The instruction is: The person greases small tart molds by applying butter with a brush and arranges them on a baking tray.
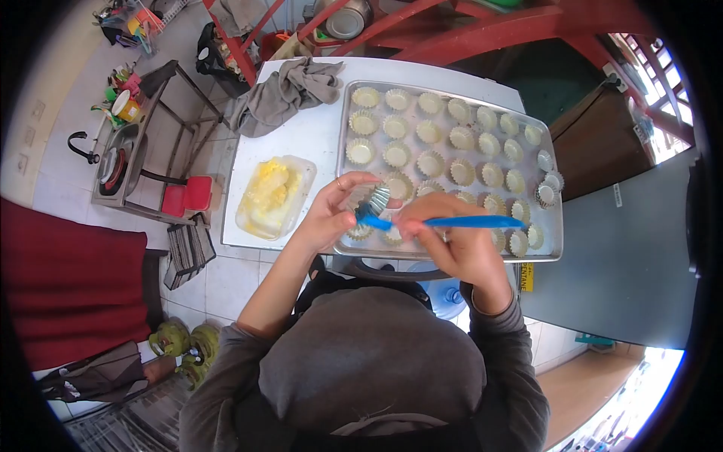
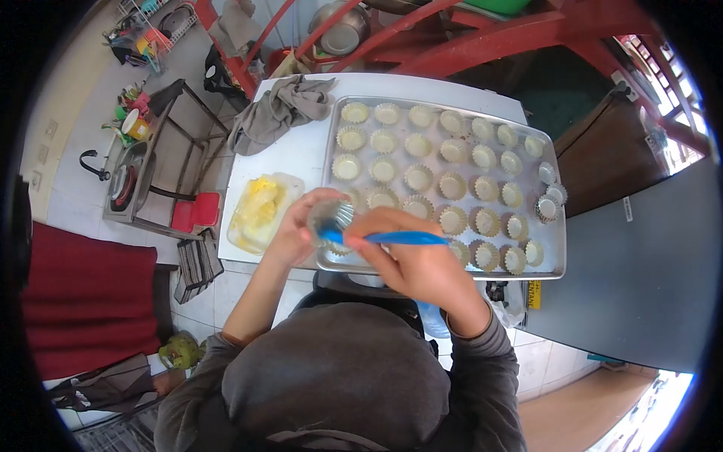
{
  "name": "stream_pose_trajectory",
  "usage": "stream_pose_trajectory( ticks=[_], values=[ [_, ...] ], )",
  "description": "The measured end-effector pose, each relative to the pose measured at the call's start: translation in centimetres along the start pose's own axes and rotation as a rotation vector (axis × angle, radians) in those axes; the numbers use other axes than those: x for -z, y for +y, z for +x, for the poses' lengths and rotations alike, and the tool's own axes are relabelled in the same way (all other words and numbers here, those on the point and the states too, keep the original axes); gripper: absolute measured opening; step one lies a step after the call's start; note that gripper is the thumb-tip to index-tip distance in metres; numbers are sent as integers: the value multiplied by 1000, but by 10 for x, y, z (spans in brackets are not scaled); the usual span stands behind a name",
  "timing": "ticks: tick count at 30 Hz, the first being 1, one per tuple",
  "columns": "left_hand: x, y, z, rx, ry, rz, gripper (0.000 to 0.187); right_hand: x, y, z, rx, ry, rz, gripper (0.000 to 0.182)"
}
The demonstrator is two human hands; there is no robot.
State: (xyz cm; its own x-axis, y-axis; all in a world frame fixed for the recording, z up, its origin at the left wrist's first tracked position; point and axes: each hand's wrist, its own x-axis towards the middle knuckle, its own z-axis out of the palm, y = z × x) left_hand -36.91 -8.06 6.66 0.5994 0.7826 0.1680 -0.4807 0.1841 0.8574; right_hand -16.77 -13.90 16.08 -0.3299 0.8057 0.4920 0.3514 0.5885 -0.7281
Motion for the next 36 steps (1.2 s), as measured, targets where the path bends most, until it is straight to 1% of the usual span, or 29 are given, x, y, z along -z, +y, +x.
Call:
stream_pose_trajectory(
  ticks=[1, 2, 5, 8, 11, 12, 14, 15, 17, 20, 21, 24, 26, 27, 30, 32, 33, 35, 36],
  values=[
    [2, 0, 0, 14, 1, -18, 89, -1, -1, 0, -5, -49, -32, 11],
    [4, -3, -1, 28, 2, -36, 89, 5, -2, -5, -62, -98, -85, 11],
    [5, -10, -3, 58, 26, -105, 92, 12, -2, -6, -115, -14, 178, 9],
    [7, -23, -8, 61, 55, -189, 88, -6, 4, 1, -51, 25, 49, 9],
    [0, -30, -9, 92, 53, -356, 84, -6, 14, -1, 91, 172, -172, 12],
    [-5, -32, -9, 109, 51, -428, 83, -2, 13, -3, 131, 162, -147, 14],
    [-14, -30, -11, 148, 133, -569, 82, 5, 7, -4, 212, 138, -93, 19],
    [-17, -27, -13, 168, 176, -639, 81, 3, 6, -4, 204, 58, -83, 20],
    [-20, -28, -16, 221, 163, -714, 79, 0, 5, -5, 187, -100, -72, 23],
    [-20, -33, -19, 254, 131, -865, 79, -4, 17, 6, 269, 26, -115, 26],
    [-20, -33, -18, 252, 118, -918, 79, 1, 14, 6, 263, 15, -98, 26],
    [-26, -24, -17, 328, 201, -767, 86, 13, 4, 4, 252, -42, -63, 26],
    [-29, -25, -18, 345, 158, -862, 82, 6, 6, 2, 243, -104, -69, 24],
    [-31, -26, -19, 358, 135, -910, 81, 3, 8, 3, 239, -48, -54, 24],
    [-19, -46, -18, 256, -144, -1276, 87, 1, 11, 3, 208, 103, -43, 22],
    [-20, -40, -19, 308, -44, -1289, 86, 12, -4, -7, 153, 170, -84, 20],
    [-22, -38, -18, 335, 5, -1295, 85, 11, -5, -10, 135, 157, -106, 19],
    [-30, -37, -16, 344, 51, -1073, 84, 6, -5, -15, 97, 137, -153, 17],
    [-33, -38, -16, 352, 71, -961, 84, -5, 0, -12, 154, 165, -171, 12]
  ],
)
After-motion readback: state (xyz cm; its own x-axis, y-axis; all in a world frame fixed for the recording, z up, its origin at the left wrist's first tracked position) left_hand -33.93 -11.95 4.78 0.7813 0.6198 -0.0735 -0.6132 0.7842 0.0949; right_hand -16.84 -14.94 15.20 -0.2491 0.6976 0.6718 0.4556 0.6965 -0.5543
